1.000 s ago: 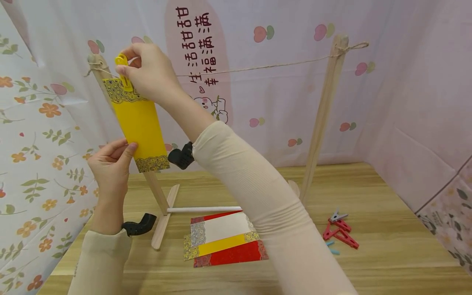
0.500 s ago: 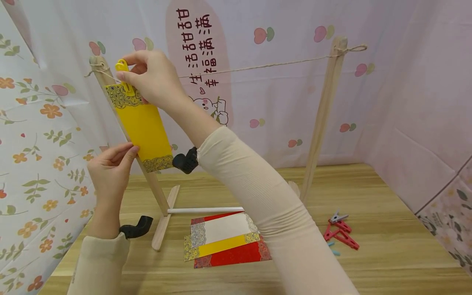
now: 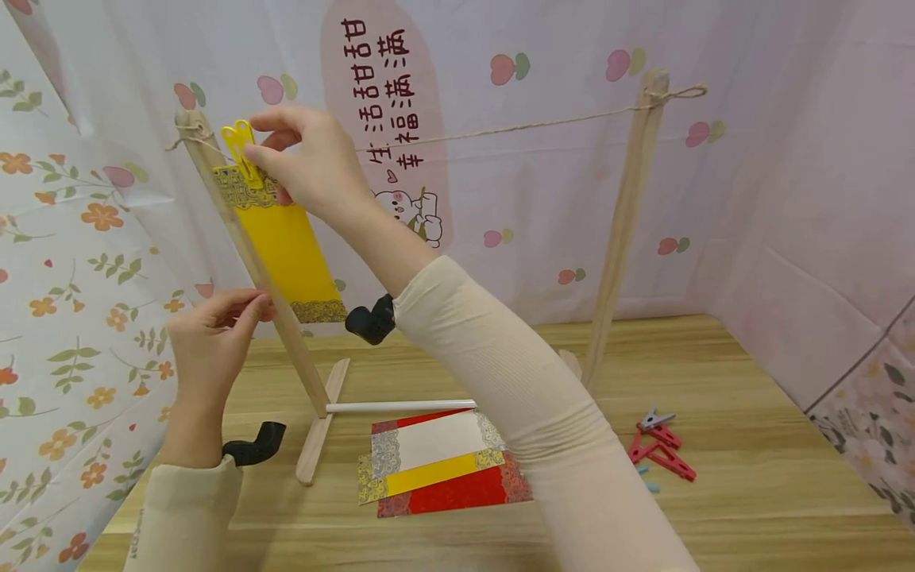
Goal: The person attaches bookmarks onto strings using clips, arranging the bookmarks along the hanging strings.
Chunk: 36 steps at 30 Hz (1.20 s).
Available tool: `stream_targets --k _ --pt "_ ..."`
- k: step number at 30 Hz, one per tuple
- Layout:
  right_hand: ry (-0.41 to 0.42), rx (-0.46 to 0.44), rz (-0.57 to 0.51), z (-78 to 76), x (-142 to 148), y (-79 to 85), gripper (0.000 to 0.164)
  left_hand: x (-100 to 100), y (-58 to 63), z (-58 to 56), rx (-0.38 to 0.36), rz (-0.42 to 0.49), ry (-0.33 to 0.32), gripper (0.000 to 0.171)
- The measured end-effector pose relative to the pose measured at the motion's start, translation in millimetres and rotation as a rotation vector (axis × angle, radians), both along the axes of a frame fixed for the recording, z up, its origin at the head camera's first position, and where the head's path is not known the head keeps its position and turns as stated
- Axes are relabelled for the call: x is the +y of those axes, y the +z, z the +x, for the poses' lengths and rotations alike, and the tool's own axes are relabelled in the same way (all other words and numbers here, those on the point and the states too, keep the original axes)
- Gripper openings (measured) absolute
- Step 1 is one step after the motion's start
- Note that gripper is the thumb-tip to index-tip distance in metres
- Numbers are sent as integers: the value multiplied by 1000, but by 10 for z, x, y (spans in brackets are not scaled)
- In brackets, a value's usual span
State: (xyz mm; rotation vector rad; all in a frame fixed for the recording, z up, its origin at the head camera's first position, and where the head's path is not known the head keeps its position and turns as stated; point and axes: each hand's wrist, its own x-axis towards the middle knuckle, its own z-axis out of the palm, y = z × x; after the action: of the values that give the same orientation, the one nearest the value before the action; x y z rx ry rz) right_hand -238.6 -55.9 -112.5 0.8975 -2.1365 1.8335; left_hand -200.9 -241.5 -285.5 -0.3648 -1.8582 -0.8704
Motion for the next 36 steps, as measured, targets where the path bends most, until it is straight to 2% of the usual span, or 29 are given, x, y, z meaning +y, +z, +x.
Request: stream_targets --k 6,13,23,29,36 --pt "23 3 -8 33 71 -38 30 0 -23 17 0 24 -48 5" --pt "85 36 -62 98 163 -117 27 1 -95 115 -34 88 -81 6" --pt "157 111 -172 195 375 -255 25 74 -255 292 -133 116 -70 9" --pt "177 98 -140 248 563 -391 24 140 -298 382 -196 86 -76 13" --pt "169 77 -97 278 746 -553 22 232 -344 454 -318 122 -54 12"
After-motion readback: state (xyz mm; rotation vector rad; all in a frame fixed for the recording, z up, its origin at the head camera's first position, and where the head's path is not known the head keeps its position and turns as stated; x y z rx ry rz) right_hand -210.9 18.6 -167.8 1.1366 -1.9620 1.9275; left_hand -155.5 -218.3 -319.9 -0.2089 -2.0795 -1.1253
